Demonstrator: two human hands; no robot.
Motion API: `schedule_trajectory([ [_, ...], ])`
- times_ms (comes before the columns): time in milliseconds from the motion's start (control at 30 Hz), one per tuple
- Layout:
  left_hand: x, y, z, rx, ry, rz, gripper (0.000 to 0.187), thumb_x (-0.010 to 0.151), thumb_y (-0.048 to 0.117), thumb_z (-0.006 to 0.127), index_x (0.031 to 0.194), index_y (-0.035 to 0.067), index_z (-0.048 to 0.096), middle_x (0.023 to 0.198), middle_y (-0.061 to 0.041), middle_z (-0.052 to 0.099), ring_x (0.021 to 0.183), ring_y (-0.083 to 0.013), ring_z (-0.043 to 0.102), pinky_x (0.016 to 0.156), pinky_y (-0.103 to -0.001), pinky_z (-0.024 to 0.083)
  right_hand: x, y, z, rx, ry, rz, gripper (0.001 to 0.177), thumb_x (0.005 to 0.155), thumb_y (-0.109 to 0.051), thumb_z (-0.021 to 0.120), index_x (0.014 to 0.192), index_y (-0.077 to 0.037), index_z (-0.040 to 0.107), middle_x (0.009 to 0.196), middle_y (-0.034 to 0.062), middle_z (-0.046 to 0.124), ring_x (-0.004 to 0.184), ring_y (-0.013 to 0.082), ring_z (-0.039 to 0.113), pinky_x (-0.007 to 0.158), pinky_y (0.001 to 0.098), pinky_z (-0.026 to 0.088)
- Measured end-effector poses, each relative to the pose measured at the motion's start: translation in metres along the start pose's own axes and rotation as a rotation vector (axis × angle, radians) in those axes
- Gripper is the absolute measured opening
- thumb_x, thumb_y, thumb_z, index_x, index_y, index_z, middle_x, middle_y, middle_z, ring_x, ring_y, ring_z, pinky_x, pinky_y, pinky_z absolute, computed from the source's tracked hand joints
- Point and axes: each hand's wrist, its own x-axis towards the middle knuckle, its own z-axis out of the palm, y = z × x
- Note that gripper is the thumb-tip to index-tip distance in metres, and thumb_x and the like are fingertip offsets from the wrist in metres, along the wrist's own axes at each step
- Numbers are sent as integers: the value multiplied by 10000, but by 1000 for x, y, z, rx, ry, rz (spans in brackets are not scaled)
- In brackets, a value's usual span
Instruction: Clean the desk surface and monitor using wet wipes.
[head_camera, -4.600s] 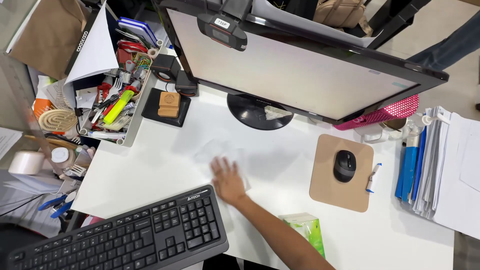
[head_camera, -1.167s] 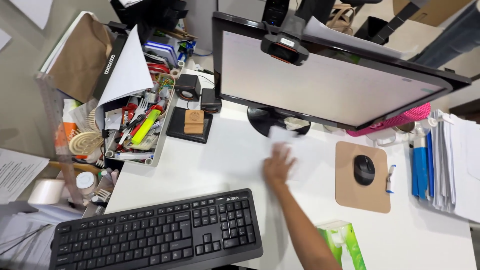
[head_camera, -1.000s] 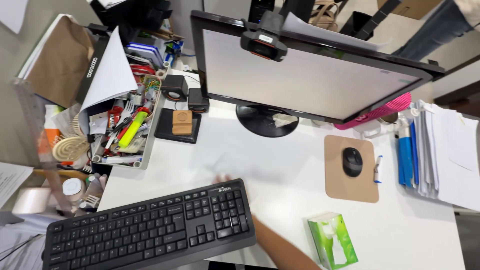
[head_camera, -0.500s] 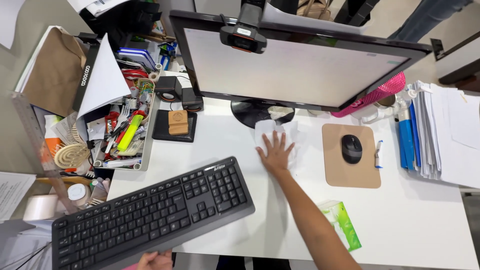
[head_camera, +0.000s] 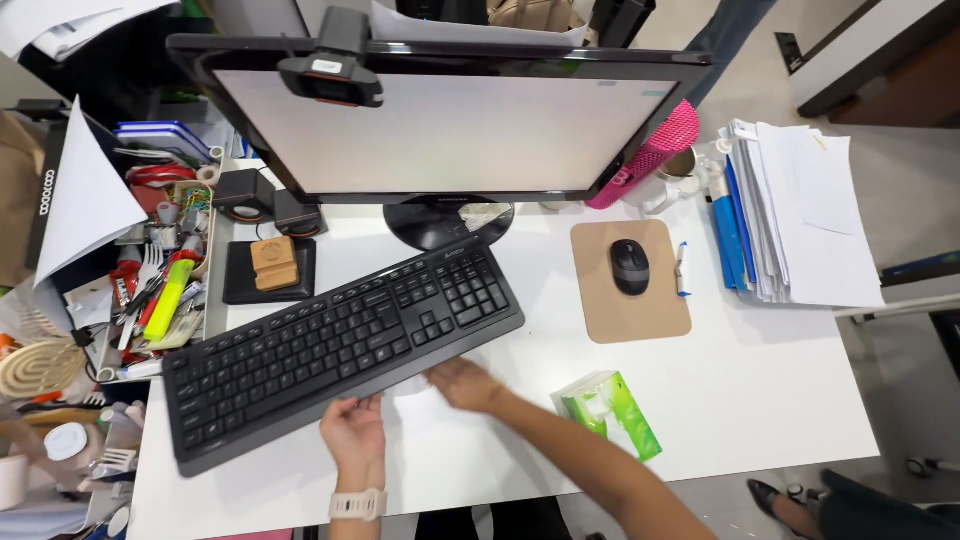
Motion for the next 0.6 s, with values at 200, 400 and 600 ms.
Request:
schedule_trajectory([
  [200, 36, -68, 16, 40, -67, -92, 108, 727, -40, 507, 817, 11, 540, 1060, -169, 670, 1034, -342, 645, 1068, -545, 509, -56, 119, -88, -179, 69, 136, 212, 880, -78, 563, 1039, -6, 683, 1019, 212, 719, 908, 392, 679, 818, 510, 545],
  [400, 51, -139, 47, 79, -37, -224, 119, 725, -43, 508, 805, -2, 586, 954, -166, 690, 915, -324, 662, 955, -505, 545, -66, 82, -64, -232, 4, 816, 533, 902, -318, 554, 1349, -27, 555, 1501, 216, 414, 1410, 504, 280, 1052, 811, 176],
  [600, 87, -197, 45, 83, -13, -279, 85, 756, -55, 521, 766, 28, 536, 883, -133, 650, 872, -305, 648, 880, -479, 558, -46, -51, -34, -87, -495, 659, 744, 1005, -328, 520, 1572, 60, 234, 1707, 235, 12, 1546, 502, -70, 1146, 762, 9],
])
